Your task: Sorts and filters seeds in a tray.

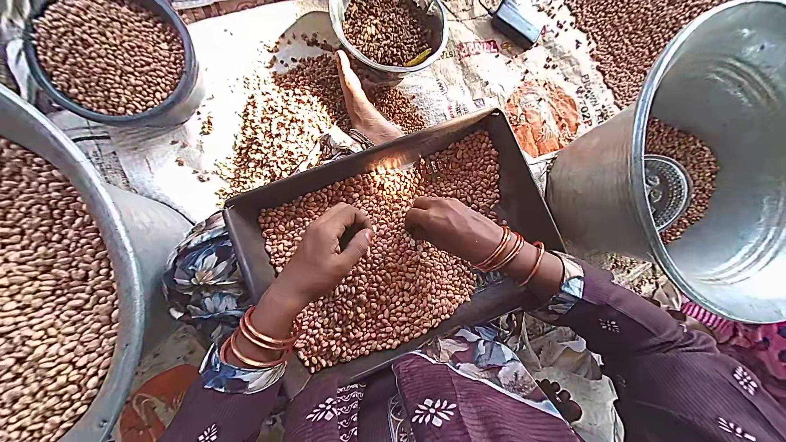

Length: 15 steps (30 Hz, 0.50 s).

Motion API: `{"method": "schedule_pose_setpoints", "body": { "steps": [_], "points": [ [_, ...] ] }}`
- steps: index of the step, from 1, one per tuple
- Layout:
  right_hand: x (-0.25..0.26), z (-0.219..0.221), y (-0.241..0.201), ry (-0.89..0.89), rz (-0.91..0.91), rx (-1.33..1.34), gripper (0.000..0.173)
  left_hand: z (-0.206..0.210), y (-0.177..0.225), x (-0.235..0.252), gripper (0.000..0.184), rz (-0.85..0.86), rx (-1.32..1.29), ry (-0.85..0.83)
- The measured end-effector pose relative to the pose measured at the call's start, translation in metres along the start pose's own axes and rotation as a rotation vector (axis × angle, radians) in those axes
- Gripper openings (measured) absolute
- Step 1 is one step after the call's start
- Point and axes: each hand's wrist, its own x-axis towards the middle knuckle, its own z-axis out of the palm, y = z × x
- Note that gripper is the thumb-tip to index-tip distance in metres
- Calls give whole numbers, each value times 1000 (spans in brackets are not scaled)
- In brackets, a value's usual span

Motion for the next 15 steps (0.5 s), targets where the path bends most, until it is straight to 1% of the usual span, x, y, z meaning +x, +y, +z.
{"method": "schedule_pose_setpoints", "body": {
  "steps": [2, 4, 7, 9, 12, 14, 15],
  "points": [
    [1, 3, 5, 24, -10, -3, 2, 8, -6, -4, 19, 105, 84, -51],
    [1, 2, 7, 15, 12, 31, 3, 14, -8, -9, 22, 182, 114, -97],
    [-2, -7, 11, -36, 60, 98, 6, 19, -7, -14, 23, 226, 195, -121],
    [-6, -18, 14, -38, 78, 193, 7, 21, -7, -14, 21, 238, 224, -111],
    [-14, -32, 21, -20, 82, 390, 6, 20, -9, -12, 21, 210, 191, -95],
    [-20, -39, 21, -29, 120, 432, 6, 15, -7, -10, 18, 107, 20, -59],
    [-23, -39, 19, -44, 134, 412, 5, 10, -5, -11, 15, 17, -105, -33]
  ]
}}
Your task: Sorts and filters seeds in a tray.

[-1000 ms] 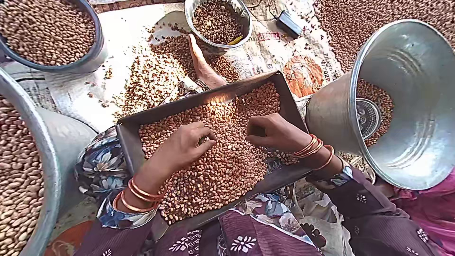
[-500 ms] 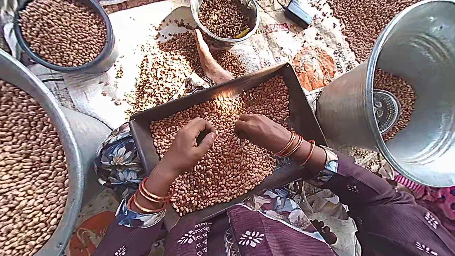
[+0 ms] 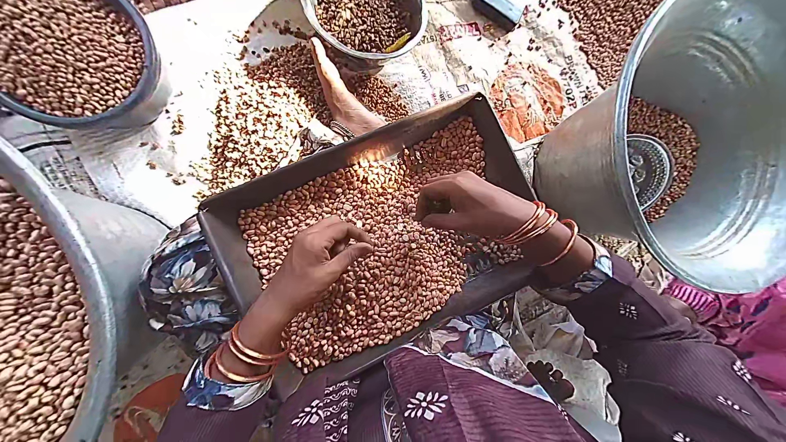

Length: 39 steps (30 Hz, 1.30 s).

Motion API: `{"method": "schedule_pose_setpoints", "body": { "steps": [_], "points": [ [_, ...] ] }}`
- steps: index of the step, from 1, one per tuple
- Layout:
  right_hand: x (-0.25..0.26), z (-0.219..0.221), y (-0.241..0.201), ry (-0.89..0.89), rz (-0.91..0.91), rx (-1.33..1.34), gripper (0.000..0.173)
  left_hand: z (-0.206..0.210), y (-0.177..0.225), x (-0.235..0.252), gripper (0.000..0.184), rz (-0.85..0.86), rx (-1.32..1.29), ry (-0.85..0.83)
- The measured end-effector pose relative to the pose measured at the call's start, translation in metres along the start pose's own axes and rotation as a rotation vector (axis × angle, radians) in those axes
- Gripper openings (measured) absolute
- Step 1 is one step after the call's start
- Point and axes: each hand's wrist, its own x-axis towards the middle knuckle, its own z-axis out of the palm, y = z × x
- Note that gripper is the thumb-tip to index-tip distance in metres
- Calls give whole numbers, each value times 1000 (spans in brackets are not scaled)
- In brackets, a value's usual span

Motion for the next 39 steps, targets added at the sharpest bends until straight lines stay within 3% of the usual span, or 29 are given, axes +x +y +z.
{"method": "schedule_pose_setpoints", "body": {
  "steps": [2, 6, 8, 10, 13, 16, 20, 22, 24, 26, 29, 31, 34, 39],
  "points": [
    [-4, 7, -3, -25, 4, -39, 6, -8, 4, -1, 12, -157, -249, 77],
    [5, 29, -19, -87, -21, 41, 13, -17, 0, -6, 34, -295, -584, 131],
    [16, 36, -31, -100, -56, 47, 12, -18, 0, -11, 30, -288, -406, 114],
    [28, 42, -38, -105, -105, -3, 12, -18, 2, -16, 16, -205, -46, 60],
    [41, 49, -42, -120, -133, -113, 11, -12, -1, -23, 19, -19, 328, 40],
    [44, 53, -41, -128, -146, -172, 12, -4, -8, -26, 23, 43, 469, 54],
    [37, 56, -43, -71, -133, -250, 9, -1, -10, -23, 22, 8, 468, 72],
    [33, 59, -52, 19, -157, -363, 7, -3, -7, -19, 18, -77, 271, 128],
    [30, 63, -69, 179, -253, -433, 8, -5, 3, -13, 9, -226, -139, 167],
    [27, 63, -91, 275, -357, -458, 11, -1, 15, -8, 27, -349, -574, 147],
    [25, 53, -106, 329, -406, -502, 16, 6, 38, -2, 50, -578, -939, 81],
    [23, 38, -99, 350, -323, -551, 17, 4, 36, 3, 46, -640, -1146, -34],
    [14, 19, -70, 354, -169, -588, 20, -19, 37, 23, 35, -589, -1199, 16],
    [-10, 6, -36, 331, 38, -584, 20, -90, 48, 83, 31, -482, -933, 487]
  ]
}}
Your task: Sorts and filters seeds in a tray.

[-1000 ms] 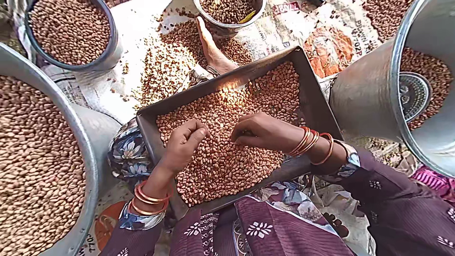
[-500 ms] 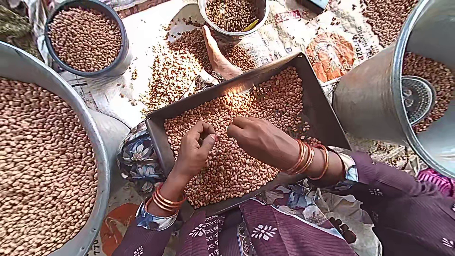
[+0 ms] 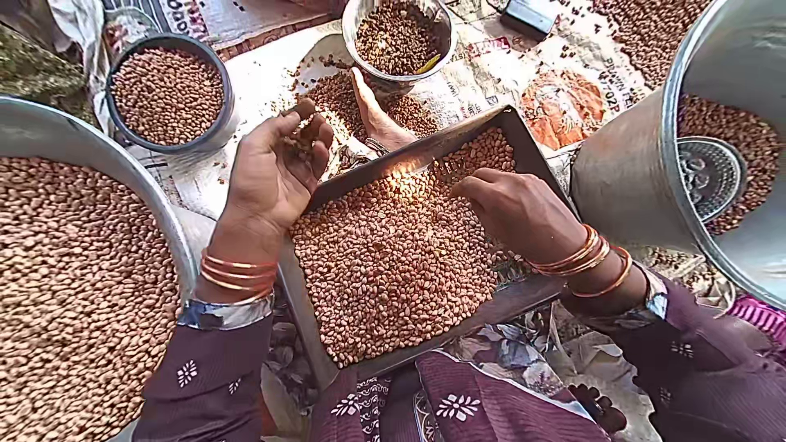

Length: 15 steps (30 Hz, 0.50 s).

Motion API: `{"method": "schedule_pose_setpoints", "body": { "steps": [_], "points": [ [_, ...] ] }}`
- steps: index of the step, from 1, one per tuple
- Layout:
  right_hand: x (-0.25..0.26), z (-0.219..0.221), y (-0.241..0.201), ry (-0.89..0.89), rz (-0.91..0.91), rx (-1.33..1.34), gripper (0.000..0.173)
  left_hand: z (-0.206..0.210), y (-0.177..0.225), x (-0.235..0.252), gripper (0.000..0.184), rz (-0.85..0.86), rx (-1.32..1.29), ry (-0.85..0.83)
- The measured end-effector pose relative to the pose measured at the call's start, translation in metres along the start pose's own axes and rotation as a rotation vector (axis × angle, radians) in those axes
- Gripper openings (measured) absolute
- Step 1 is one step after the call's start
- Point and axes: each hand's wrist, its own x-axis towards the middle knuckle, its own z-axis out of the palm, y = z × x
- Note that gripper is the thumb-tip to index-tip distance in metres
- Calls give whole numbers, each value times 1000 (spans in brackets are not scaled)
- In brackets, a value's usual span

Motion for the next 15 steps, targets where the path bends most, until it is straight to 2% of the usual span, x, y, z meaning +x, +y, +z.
{"method": "schedule_pose_setpoints", "body": {
  "steps": [2, 3, 5, 7, 9, 12, 15],
  "points": [
    [-6, 1, 5, -22, 74, -18, 23, -8, 12, 26, 31, 76, 295, 10],
    [-9, 2, 7, -33, 104, -20, 23, -12, 10, 38, 38, 125, 507, 26],
    [-15, 4, 12, -45, 152, -21, 24, -17, -7, 55, 51, 337, 907, 71],
    [-19, 4, 18, -58, 197, -27, 23, -16, -32, 59, 33, 642, 1125, 27],
    [-20, 3, 25, -76, 228, -34, 22, -9, -58, 54, 17, 828, 1195, -171],
    [-12, -4, 34, -98, 279, -85, 24, -1, -88, 38, 16, 878, 1410, -404],
    [7, -16, 44, -113, 391, -152, 33, 4, -103, 31, 16, 890, 1562, -443]
  ]
}}
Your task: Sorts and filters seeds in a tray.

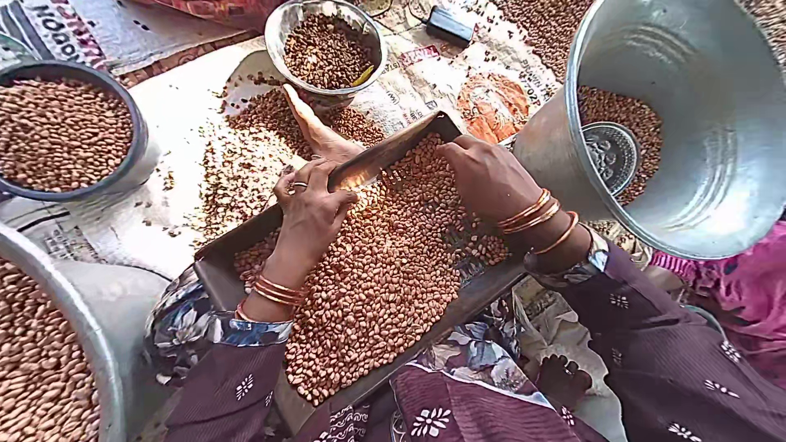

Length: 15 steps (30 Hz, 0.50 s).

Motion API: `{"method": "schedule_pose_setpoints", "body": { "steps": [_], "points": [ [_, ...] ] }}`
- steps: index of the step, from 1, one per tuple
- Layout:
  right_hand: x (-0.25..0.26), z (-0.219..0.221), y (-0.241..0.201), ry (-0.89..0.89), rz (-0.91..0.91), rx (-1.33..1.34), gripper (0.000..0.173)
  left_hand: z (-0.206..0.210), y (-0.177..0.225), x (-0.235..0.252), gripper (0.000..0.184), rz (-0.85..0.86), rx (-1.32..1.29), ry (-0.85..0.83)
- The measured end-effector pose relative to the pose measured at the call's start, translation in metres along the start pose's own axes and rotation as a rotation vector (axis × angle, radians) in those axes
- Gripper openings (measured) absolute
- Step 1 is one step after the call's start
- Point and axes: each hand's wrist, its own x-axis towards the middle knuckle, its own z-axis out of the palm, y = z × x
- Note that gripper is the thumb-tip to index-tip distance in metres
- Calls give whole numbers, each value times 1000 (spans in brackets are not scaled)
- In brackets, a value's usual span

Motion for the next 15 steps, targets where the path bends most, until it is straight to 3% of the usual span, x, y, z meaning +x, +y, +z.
{"method": "schedule_pose_setpoints", "body": {
  "steps": [5, 8, 10, 13, 15],
  "points": [
    [43, -3, 0, -154, 104, -22, 34, 5, 0, 2, 18, -29, 66, -24],
    [60, 18, -14, -238, 140, -104, 35, 8, -3, 4, 20, -43, 82, -14],
    [58, 28, -23, -329, 25, -29, 42, 9, -7, 4, 22, -63, 26, 16],
    [52, 24, -19, -344, -342, 333, 30, 0, -2, 1, 21, -147, -193, 162],
    [44, 12, -16, -189, -247, 277, 28, -6, 1, -4, 23, -196, -269, 262]
  ]
}}
